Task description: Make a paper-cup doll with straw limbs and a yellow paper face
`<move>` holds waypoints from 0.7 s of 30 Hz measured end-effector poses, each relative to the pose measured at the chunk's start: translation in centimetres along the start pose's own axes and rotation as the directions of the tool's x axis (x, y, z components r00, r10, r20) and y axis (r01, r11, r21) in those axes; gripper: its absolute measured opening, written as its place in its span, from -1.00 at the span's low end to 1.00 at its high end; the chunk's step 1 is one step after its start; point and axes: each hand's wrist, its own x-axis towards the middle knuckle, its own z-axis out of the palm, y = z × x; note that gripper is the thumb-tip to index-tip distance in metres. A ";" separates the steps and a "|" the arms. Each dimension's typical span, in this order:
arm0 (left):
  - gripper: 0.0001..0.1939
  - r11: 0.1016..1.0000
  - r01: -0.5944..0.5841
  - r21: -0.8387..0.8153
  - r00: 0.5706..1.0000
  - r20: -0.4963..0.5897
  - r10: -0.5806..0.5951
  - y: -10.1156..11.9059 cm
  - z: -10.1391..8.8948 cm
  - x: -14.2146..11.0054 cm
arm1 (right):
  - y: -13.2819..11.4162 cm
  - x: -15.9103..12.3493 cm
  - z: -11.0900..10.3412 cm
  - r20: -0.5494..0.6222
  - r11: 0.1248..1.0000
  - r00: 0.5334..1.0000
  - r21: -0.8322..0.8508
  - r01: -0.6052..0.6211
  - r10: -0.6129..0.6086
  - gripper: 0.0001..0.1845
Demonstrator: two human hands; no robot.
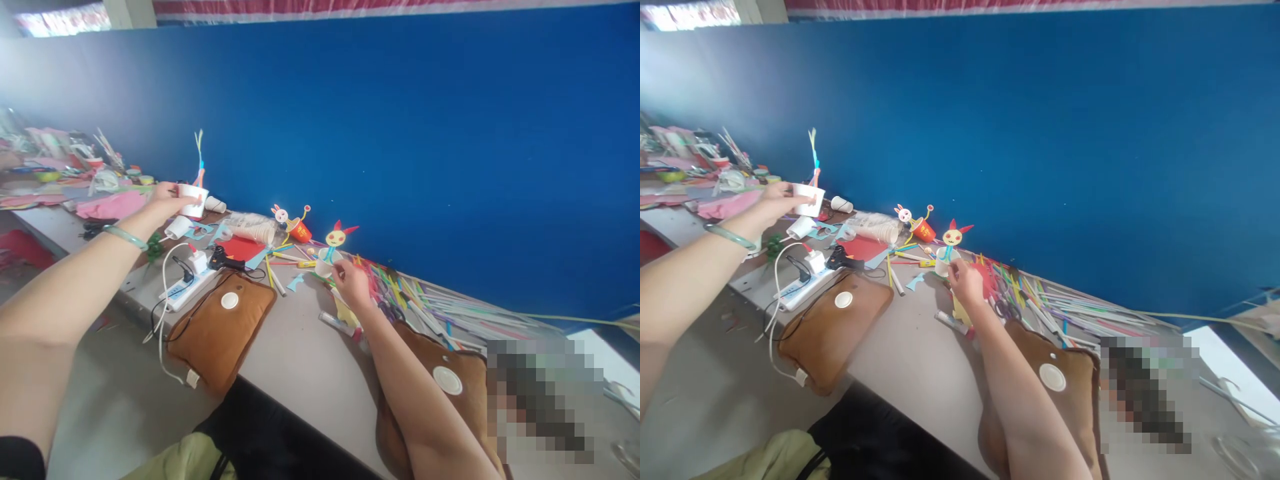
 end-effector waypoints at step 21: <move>-0.60 0.949 -0.304 -0.081 0.936 0.160 0.314 4.0 24.3 -13.1 | 0.1 0.1 0.0 -0.028 0.997 0.997 -0.015 -0.073 0.073 -0.73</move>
